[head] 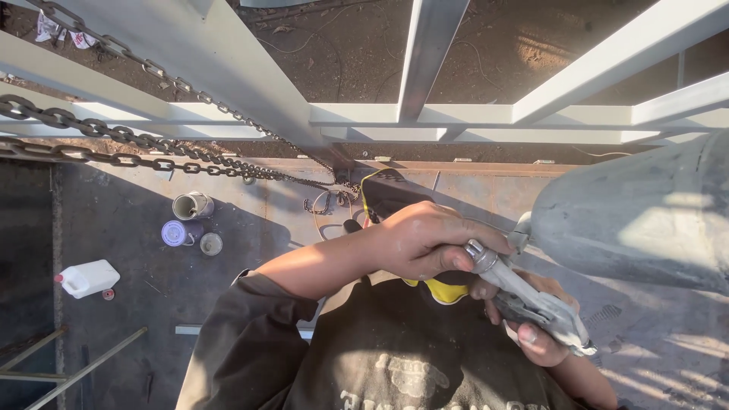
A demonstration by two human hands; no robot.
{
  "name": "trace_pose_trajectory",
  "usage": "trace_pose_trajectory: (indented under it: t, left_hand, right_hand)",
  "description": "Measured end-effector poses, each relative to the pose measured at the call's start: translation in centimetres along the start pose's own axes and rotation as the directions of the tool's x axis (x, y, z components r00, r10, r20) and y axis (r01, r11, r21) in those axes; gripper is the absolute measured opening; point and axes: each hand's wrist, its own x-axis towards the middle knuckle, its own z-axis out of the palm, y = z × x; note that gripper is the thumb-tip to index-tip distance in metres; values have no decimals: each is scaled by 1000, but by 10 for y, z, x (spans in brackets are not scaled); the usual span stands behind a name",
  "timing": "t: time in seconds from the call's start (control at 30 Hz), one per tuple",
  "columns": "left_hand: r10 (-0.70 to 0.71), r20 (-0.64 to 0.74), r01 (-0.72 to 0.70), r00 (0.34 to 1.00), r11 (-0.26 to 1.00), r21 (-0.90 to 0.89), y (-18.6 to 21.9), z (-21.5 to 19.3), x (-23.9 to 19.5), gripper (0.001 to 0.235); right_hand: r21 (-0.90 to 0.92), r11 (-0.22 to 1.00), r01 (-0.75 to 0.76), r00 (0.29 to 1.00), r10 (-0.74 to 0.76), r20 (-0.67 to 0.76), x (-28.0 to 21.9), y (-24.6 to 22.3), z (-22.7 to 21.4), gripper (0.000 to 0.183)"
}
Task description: Using a pneumatic spray gun to apply a coat of paint to a large metal frame structure.
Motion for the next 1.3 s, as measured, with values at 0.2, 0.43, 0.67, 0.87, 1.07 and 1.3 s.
trace_pose_trajectory:
  t: [0.2, 0.43, 0.67, 0.87, 1.07, 1.3]
  left_hand:
    - [-84, 9, 82, 996, 992, 93, 9, -7, -1, 49]
    - [-185, 48, 183, 982, 983, 35, 13, -6, -8, 44]
    - [-81, 78, 94, 994, 978, -188, 9, -12, 0, 37]
    - [-248, 22, 247, 968, 968, 48, 30, -9, 14, 54]
    - [-289, 111, 303, 951, 942, -146, 9, 6, 2, 48]
    - [-608, -23, 607, 793, 793, -42, -47, 1, -41, 43]
  right_hand:
    - [-81, 997, 18, 1000, -16, 24, 12, -1, 8, 30]
    - [-176, 984, 22, 995, -4, 98, 7, -2, 1, 51]
    - [35, 998, -51, 998, 49, 39, 17, -3, 8, 42]
    - [-118, 991, 66, 996, -58, 69, 14, -4, 6, 41]
    - [-183, 983, 19, 994, 1, 109, 23, -10, 7, 57]
    - [-546, 817, 187, 980, -193, 47, 28, 17, -22, 33]
